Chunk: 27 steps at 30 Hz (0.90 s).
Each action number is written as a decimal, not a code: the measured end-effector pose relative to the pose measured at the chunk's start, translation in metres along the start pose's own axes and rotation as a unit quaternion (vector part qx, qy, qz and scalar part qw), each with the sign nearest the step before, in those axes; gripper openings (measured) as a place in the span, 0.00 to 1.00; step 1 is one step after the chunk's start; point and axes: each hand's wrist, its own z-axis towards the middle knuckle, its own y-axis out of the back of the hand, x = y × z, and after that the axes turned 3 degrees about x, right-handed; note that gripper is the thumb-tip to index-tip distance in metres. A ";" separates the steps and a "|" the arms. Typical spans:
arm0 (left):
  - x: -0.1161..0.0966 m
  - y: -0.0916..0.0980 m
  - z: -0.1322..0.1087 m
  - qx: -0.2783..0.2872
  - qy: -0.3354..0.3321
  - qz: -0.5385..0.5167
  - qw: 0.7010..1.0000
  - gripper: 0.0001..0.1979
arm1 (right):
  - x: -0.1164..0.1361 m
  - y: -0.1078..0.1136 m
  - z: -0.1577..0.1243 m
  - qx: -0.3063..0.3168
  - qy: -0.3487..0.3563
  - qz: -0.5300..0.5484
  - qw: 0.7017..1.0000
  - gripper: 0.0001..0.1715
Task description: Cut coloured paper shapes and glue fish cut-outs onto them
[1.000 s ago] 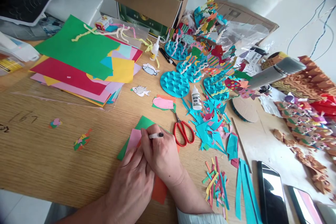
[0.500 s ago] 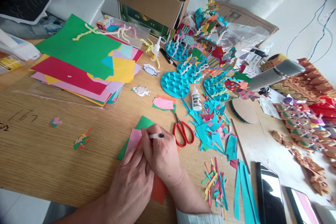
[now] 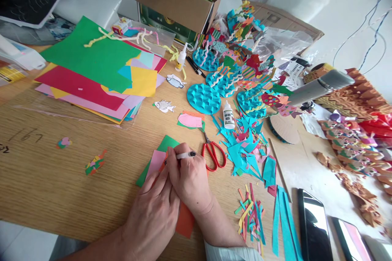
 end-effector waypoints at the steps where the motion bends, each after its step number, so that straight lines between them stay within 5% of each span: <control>1: 0.000 0.000 0.000 0.001 -0.001 0.001 1.000 0.20 | 0.000 0.000 0.000 0.001 -0.001 0.001 1.000 0.13; 27: 0.001 0.001 0.002 -0.008 0.001 -0.007 1.000 0.18 | 0.000 0.001 0.001 -0.007 -0.028 -0.007 1.000 0.13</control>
